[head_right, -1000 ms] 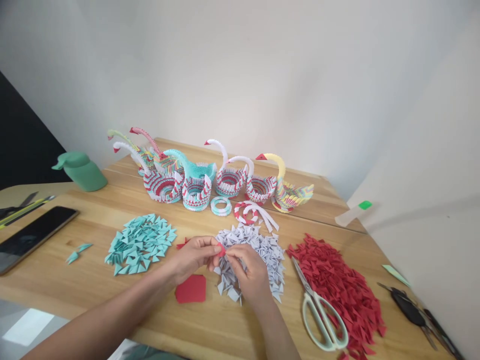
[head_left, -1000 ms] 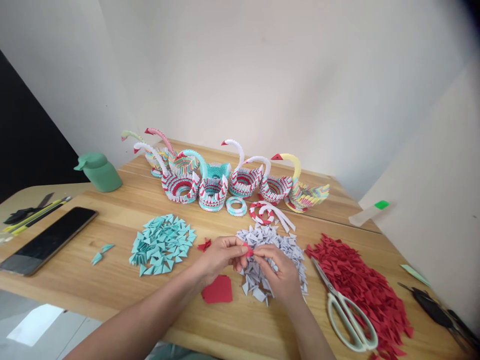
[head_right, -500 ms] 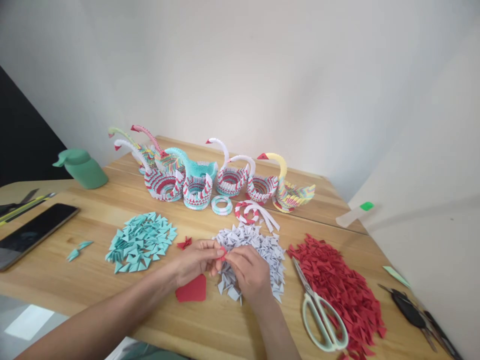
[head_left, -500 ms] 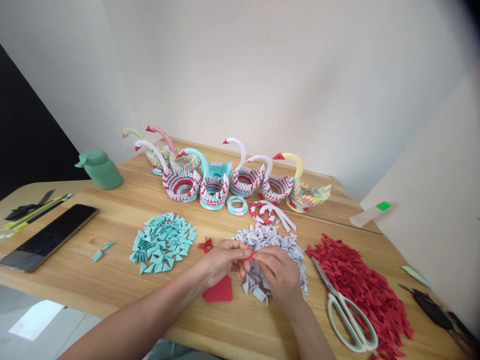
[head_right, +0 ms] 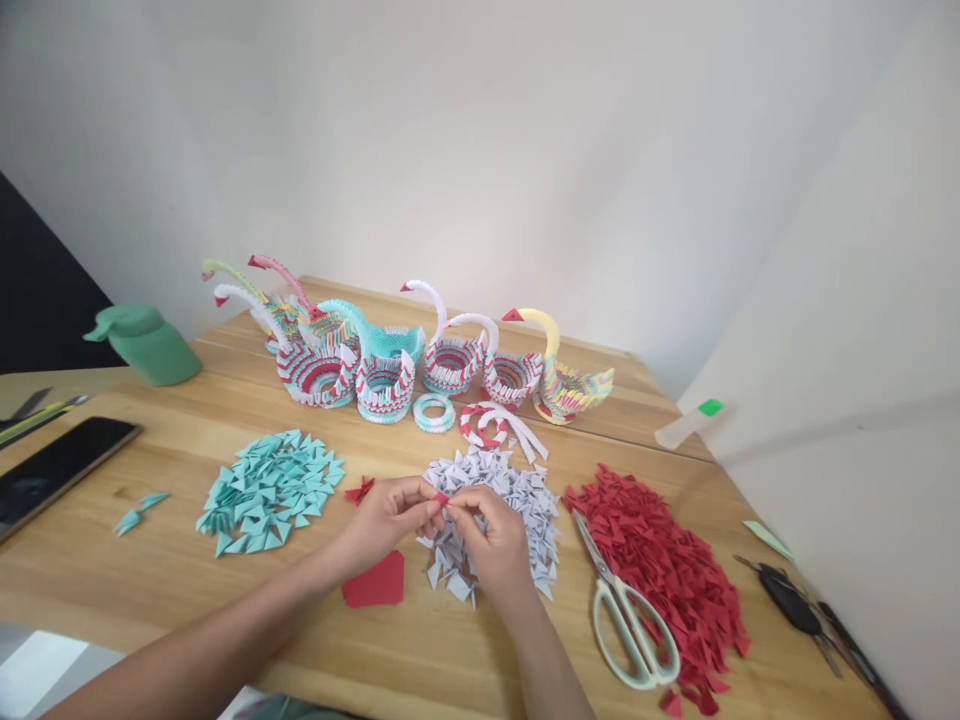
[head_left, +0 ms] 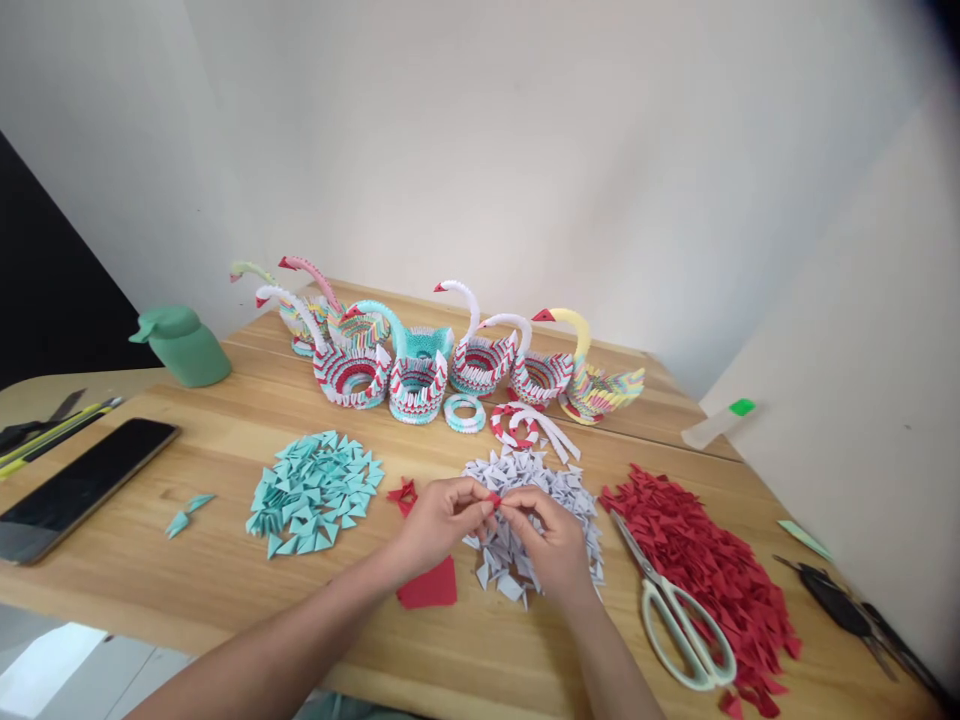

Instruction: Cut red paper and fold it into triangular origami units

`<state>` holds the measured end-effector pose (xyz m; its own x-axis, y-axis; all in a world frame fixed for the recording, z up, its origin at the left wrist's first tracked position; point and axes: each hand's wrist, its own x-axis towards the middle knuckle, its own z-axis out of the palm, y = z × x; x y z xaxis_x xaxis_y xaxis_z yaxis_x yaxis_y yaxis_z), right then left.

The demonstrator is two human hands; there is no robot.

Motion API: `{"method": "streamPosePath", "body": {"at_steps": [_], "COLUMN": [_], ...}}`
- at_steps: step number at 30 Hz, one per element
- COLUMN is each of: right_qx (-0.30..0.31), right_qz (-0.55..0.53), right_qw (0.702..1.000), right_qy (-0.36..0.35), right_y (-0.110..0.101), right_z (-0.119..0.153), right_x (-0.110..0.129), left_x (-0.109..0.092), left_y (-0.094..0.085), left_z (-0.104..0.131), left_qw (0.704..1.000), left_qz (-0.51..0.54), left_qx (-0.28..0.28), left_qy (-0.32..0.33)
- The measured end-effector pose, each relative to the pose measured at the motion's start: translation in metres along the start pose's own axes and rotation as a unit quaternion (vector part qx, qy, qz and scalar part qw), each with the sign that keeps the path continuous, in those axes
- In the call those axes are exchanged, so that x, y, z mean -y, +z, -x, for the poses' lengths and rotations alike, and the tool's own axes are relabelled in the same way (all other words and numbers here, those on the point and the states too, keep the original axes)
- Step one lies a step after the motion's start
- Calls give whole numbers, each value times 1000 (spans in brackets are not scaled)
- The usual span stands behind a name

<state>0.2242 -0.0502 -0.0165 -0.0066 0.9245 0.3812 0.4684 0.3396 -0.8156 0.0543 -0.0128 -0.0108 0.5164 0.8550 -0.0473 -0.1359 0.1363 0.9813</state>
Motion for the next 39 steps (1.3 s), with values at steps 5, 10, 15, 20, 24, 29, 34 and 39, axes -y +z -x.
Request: {"method": "streamPosePath", "body": {"at_steps": [5,10,15,20,24,29,34,39], "right_qx": [-13,-11,9,20,41,31,53,40], "right_qz": [-67,-108,-175,-192,-145,-75,-27,-46], "right_qw": [993,988,972,966,978,991,995,995], "right_qy": [97,108,159,170,146,105,74,82], "right_y": [3,6,1,-4,0,4,1,0], "right_z": [1,2,1,0,2,4,3,0], "right_x": [-3,-3,0,1,-3,-5,-1,-1], "left_x": [-1,4,4,1,5,10,10,12], "left_y": [2,1,-4,-5,-5,-4,-4,-5], "left_z": [3,0,-2,-2,-3,-4,-4,-4], "left_qw": [996,999,997,996,998,999,999,996], "left_qz": [-75,-22,59,72,45,-18,-35,-88], "left_qx": [-17,-9,31,29,34,29,26,24], "left_qy": [49,25,-38,-46,-36,5,-2,6]}}
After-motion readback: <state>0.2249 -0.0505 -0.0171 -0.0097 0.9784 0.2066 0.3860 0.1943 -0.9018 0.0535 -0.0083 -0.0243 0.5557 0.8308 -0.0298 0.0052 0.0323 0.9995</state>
